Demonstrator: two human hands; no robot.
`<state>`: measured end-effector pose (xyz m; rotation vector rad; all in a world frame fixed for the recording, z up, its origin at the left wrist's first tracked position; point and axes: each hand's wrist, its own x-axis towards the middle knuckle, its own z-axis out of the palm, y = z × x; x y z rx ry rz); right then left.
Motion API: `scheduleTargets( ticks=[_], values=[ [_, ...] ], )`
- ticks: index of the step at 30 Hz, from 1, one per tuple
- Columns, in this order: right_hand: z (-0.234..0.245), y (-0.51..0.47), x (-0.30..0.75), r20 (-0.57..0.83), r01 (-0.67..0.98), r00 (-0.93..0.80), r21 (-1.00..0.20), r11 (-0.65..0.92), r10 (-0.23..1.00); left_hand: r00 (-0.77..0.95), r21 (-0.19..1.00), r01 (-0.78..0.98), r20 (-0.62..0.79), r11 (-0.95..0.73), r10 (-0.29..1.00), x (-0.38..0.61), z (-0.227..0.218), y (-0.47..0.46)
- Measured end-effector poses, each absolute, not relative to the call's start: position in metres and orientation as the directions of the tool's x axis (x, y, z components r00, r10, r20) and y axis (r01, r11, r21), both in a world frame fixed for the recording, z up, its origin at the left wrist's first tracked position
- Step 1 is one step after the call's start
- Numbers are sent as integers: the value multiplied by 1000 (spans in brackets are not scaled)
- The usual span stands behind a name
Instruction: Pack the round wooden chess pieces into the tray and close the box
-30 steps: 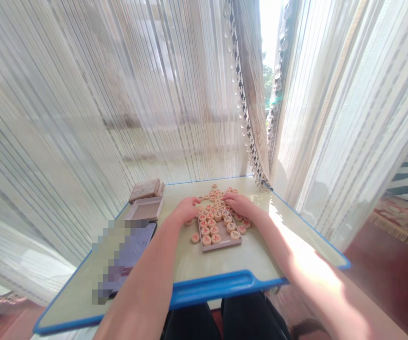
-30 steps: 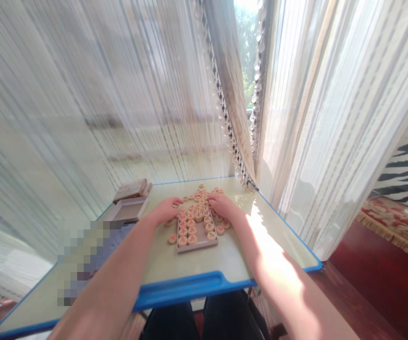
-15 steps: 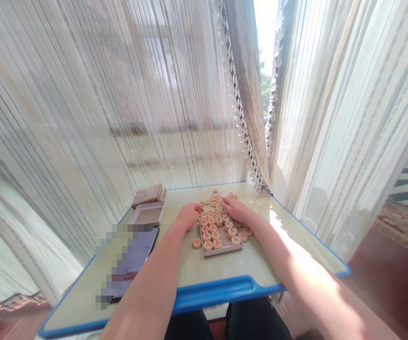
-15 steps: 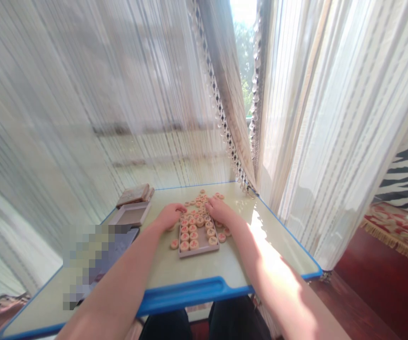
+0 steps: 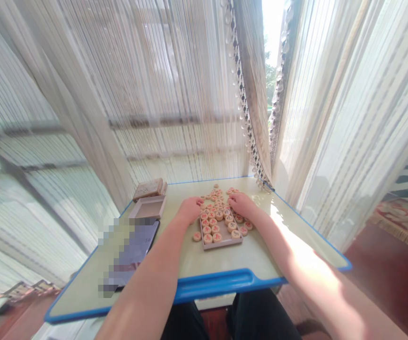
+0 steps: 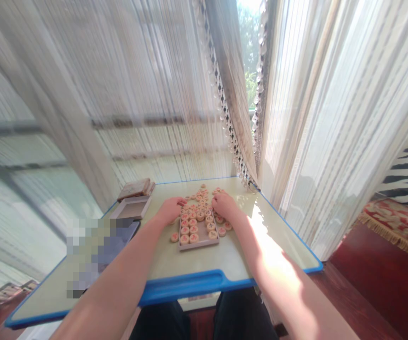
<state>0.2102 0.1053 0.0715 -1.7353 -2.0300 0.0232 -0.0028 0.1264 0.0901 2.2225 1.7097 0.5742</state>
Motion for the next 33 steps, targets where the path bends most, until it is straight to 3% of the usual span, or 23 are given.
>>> scheduleTargets(
  ticks=[7,18,21,25,29,33],
  values=[
    [74,104,212,329,903,-4,-404,145,944,281,234,912,243,-337,929,10,104,109],
    [76,108,215,320,706,191,-702,97,928,388,251,835,362,-489,848,20,109,99],
    [86,101,212,310,532,221,-833,152,925,438,275,758,457,-592,774,22,108,96],
    [99,83,203,220,186,108,-962,198,970,432,303,657,600,-691,674,23,107,94],
    [105,71,197,158,-104,-53,-983,152,986,403,277,600,706,-751,583,23,108,92],
    [107,70,198,138,-228,-95,-967,114,986,439,219,572,732,-790,520,25,111,90]
  ],
)
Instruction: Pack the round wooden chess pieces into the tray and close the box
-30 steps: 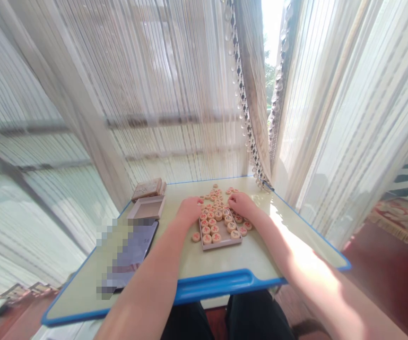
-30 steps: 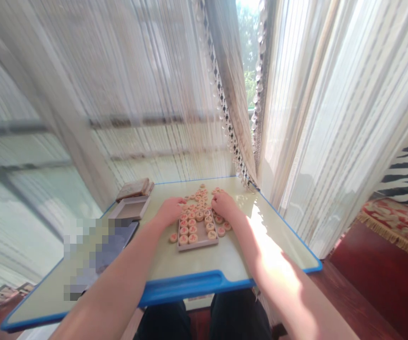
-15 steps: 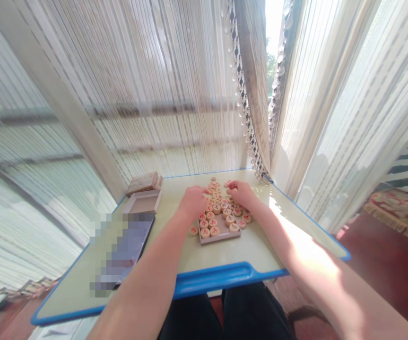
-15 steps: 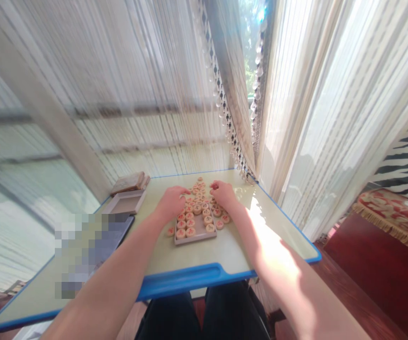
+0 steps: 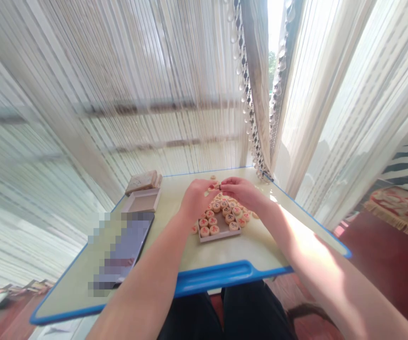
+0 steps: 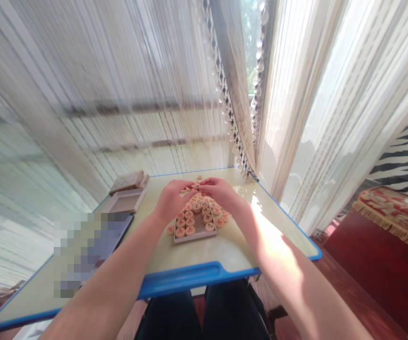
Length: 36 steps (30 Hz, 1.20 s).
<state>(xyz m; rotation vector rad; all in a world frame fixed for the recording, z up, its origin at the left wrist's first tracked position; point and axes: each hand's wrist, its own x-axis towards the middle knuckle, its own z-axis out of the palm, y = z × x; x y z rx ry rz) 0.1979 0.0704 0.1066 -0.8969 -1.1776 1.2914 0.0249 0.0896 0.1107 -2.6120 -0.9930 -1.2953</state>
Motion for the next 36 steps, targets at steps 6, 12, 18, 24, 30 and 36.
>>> scheduleTargets(
  ticks=[6,12,18,24,30,36],
  values=[
    [107,70,199,197,-269,-163,-952,149,967,464,204,564,724,-800,511,26,110,90],
    [105,72,200,306,76,28,-950,304,951,423,250,588,716,-769,555,25,111,90],
    [87,77,201,492,716,-264,-476,510,830,263,294,677,760,-675,595,19,114,93],
    [84,79,200,348,751,-388,-418,512,853,254,295,684,761,-667,597,20,115,92],
    [88,79,198,335,733,-393,-448,512,856,257,301,679,757,-670,600,21,114,92],
    [86,81,199,298,721,-363,-511,469,883,281,284,667,761,-689,585,23,113,92]
  ],
)
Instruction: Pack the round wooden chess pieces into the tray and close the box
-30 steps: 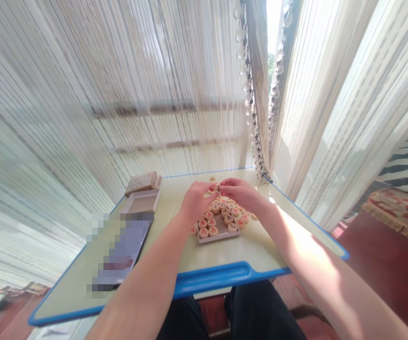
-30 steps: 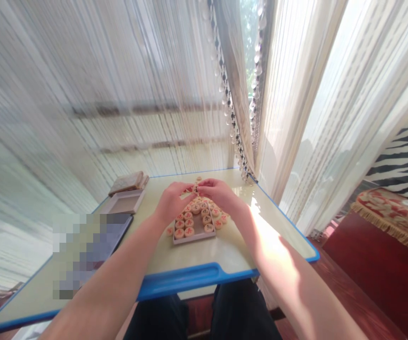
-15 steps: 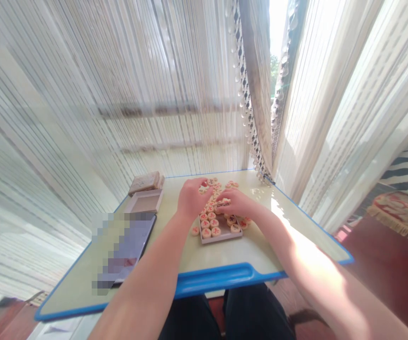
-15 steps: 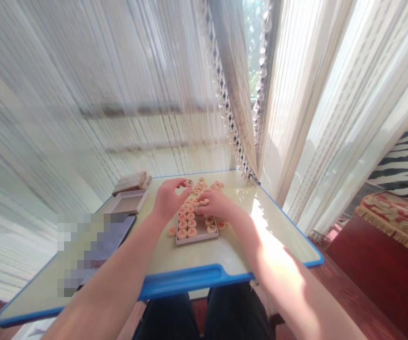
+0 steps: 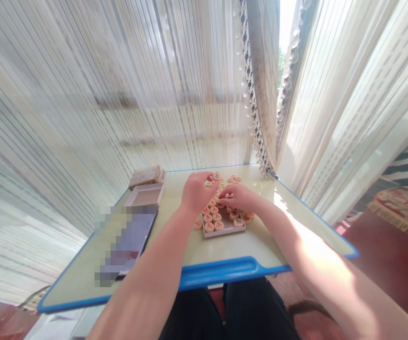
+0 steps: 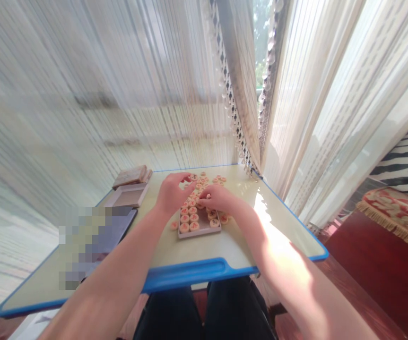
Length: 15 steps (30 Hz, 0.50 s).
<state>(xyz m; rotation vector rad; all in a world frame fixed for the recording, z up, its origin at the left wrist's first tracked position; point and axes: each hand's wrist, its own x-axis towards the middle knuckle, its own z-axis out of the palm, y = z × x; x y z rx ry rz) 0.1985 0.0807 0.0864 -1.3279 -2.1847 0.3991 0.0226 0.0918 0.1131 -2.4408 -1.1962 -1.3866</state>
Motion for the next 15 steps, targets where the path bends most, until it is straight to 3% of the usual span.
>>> scheduleTargets(
  ticks=[5,15],
  values=[
    [83,81,200,331,697,-358,-527,485,873,268,293,660,768,-691,581,22,114,91],
    [84,79,200,383,706,-422,-430,563,822,270,299,659,762,-690,589,22,117,89]
  ],
)
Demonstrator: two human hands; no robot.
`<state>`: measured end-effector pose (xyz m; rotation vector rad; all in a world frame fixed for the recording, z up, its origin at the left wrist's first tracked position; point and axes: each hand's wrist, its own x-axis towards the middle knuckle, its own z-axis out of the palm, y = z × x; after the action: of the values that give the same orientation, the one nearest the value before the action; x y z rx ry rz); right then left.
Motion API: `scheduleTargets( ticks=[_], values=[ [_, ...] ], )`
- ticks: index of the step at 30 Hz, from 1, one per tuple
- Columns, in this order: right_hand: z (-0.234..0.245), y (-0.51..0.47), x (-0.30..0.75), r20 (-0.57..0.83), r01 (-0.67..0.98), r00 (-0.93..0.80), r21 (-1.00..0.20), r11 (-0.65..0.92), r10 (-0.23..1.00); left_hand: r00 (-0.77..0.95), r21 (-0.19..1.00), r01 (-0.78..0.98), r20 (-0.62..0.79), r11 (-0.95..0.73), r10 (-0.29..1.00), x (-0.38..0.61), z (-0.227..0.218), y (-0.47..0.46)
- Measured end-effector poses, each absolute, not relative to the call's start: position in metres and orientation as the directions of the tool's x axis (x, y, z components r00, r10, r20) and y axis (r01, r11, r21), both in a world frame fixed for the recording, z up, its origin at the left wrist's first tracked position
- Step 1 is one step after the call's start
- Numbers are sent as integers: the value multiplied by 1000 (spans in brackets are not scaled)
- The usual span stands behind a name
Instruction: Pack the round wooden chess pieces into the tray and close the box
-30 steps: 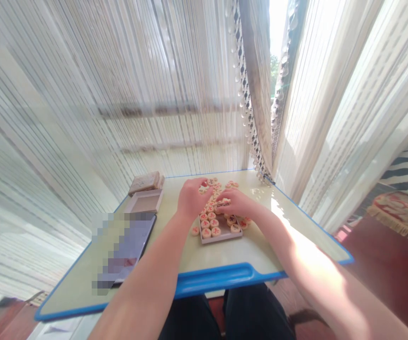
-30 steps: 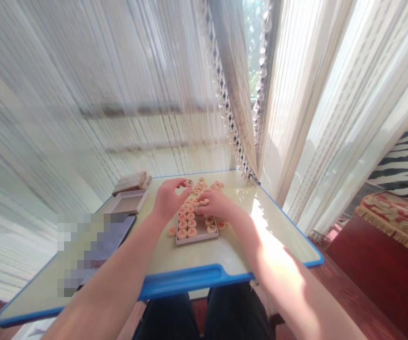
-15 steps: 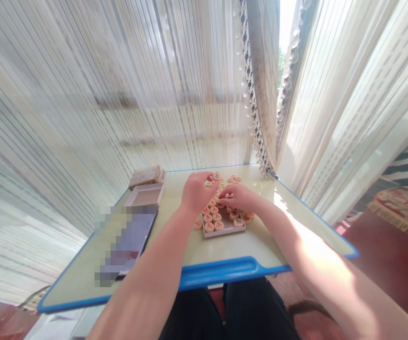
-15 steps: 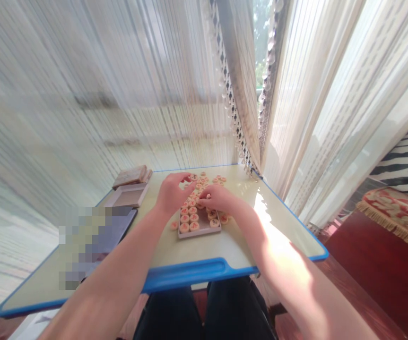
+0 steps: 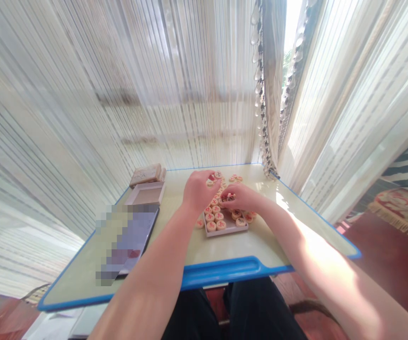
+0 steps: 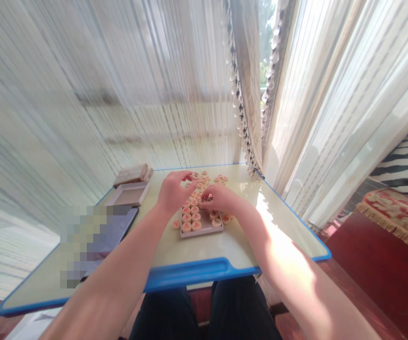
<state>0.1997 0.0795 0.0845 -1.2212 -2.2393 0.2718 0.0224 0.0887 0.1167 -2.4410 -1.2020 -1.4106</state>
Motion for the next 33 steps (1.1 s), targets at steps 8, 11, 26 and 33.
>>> scheduleTargets(
  ticks=[8,11,26,33],
  values=[
    [85,76,194,345,809,-397,-305,502,850,278,292,659,762,-693,585,22,118,88],
    [86,75,191,344,825,-401,-268,498,849,274,294,659,763,-692,585,22,118,88],
    [90,73,190,343,824,-422,-241,513,839,278,287,674,755,-681,594,23,119,88],
    [90,73,194,352,807,-443,-245,538,825,280,287,672,755,-683,593,23,119,87]
  ],
)
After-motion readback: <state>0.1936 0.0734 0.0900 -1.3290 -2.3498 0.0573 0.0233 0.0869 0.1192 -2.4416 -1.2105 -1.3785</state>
